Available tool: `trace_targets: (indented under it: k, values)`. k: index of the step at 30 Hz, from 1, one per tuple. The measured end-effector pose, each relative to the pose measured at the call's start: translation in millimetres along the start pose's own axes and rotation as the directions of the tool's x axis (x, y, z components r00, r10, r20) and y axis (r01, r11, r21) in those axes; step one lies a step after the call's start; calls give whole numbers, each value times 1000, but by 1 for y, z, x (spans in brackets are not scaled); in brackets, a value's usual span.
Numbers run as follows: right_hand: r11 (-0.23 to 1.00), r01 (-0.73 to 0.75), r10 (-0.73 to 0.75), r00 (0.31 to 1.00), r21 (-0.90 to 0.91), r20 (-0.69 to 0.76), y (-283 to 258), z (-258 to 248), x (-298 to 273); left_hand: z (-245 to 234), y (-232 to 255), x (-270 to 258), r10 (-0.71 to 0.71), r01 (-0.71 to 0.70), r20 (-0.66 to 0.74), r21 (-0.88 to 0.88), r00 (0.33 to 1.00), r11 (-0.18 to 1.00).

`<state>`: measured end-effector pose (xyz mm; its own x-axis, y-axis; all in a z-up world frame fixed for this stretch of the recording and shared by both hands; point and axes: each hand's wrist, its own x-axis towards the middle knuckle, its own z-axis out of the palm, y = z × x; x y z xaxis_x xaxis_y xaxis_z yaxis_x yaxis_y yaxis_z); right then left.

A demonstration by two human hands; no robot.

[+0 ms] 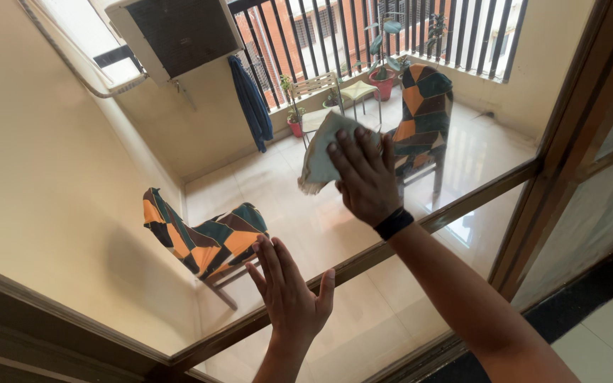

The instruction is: The person applies a liquid from a spray bottle to a glass door and wipes the surface with a cloth.

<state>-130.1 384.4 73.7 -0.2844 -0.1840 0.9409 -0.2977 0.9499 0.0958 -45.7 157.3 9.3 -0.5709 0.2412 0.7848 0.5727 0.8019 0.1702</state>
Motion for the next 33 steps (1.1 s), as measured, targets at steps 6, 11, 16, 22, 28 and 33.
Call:
trace_targets:
  k: [6, 11, 16, 22, 28, 33]
  values:
    - [998, -52, 53, 998, 41, -29, 14, -1, 0, 9, 10, 11, -12, 12, 18, -21, 1000, 1000]
    - [991, -113, 117, 992, 73, -50, 34, 5, -11, 18, 22, 23, -16, 16, 1, -30, 1000, 999]
    - [990, -118, 122, 992, 80, -39, 65, 1, -28, 33, 37, 29, -30, 30, -13, -23, 999, 999]
    - [995, -56, 57, 998, 79, -10, 97, 1, -53, 55, 59, 32, -42, 42, -5, -24, 999, 999]
    - [993, -7, 7, 1000, 114, -1, 113, 8, -83, 73, 76, 33, -16, 16, -15, -17, 1000, 1000]
    - [992, -17, 16, 1000, 122, 15, 111, 9, -90, 78, 81, 33, -21, 21, -5, -1, 1000, 1000]
